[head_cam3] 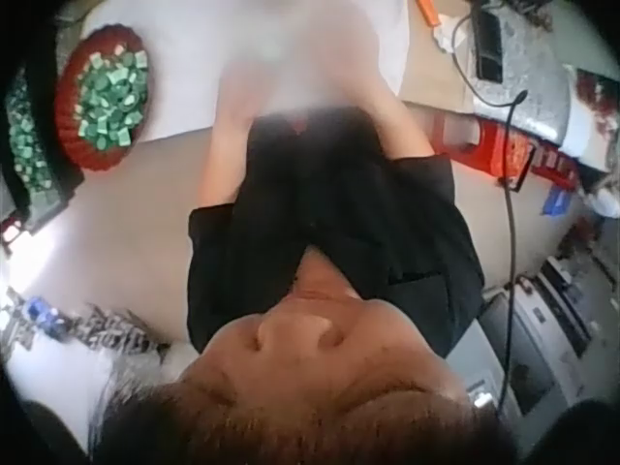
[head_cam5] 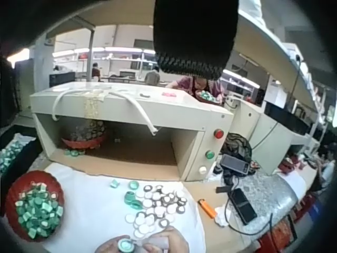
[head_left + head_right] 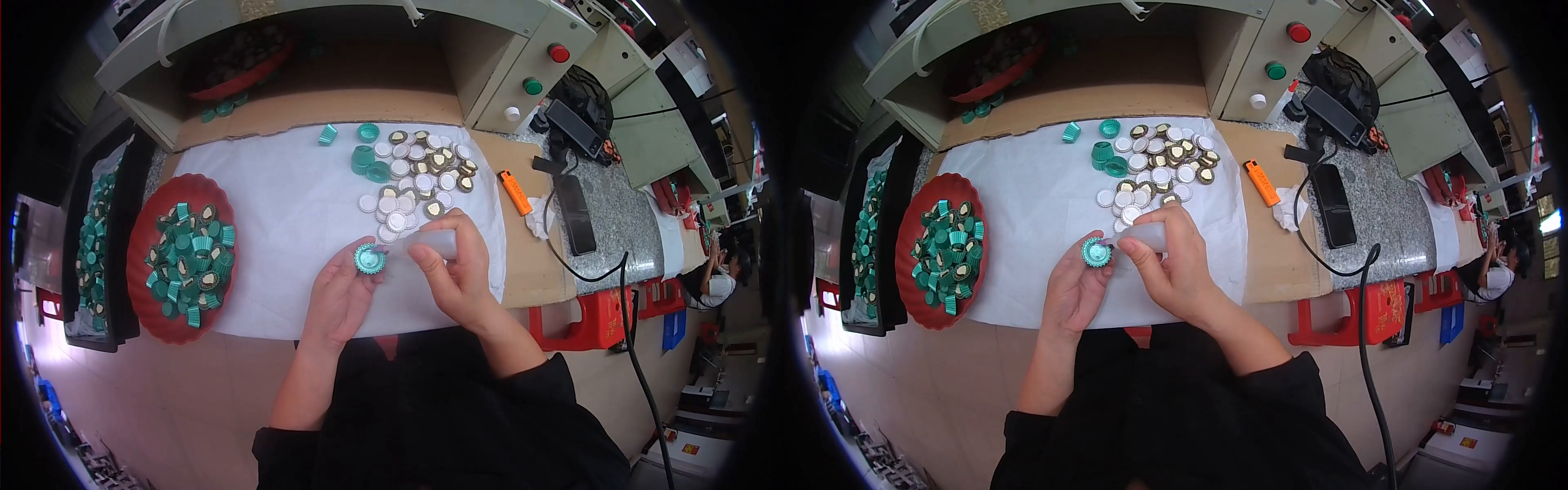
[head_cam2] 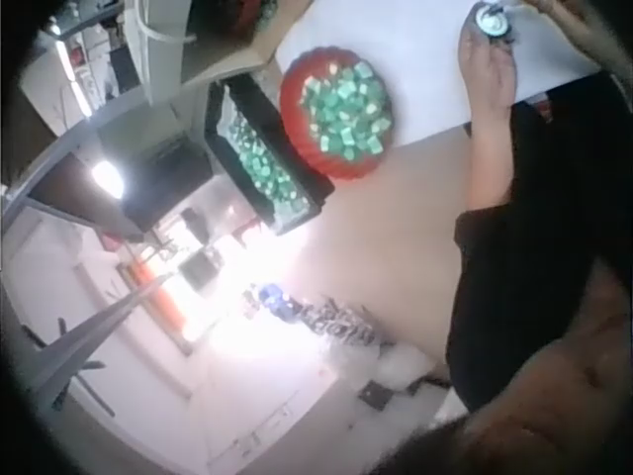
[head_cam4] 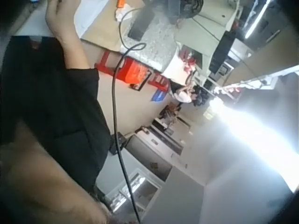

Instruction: The person applies glue to the inside of bottle caps with a glue dispenser, then inserts small green liners into each cap by hand.

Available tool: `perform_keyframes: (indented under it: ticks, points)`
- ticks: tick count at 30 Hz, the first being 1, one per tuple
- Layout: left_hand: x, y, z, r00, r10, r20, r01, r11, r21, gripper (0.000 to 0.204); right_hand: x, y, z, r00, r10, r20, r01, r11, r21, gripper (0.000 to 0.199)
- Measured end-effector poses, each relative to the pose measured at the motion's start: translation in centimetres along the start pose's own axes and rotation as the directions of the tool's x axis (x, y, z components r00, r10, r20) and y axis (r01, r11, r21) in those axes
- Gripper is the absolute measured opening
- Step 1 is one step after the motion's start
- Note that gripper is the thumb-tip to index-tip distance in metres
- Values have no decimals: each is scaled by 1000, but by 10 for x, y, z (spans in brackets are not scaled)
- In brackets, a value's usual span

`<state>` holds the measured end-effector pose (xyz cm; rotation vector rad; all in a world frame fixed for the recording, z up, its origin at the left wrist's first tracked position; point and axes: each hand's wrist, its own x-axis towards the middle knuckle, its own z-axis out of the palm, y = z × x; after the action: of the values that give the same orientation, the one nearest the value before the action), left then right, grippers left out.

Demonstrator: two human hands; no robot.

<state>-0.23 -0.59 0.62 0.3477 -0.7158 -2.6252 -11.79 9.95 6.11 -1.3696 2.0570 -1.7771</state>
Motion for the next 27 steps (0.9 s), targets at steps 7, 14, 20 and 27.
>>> perform_keyframes:
  ticks: [7, 14, 20, 27]
  points:
    - [1, 0, -2, 1000, 10, -9, -10, 1000, -14, 34, -1, 0, -7, 951, 305, 38, -295, 868, 400, 21]
    - [0, -3, -3, 1000, 5, 0, -5, 1000, 3, 33, 2, 24, -42, 790, 559, 253, -514, 378, 770, 31]
    - [-3, -2, -3, 1000, 11, 22, -11, 1000, 20, 32, 15, 37, -69, 780, 596, 193, -570, 547, 613, 28]
    - [-3, -2, -4, 1000, -8, 7, 8, 1000, -13, 32, 28, 47, -59, 850, 504, 152, -526, 830, 187, 26]
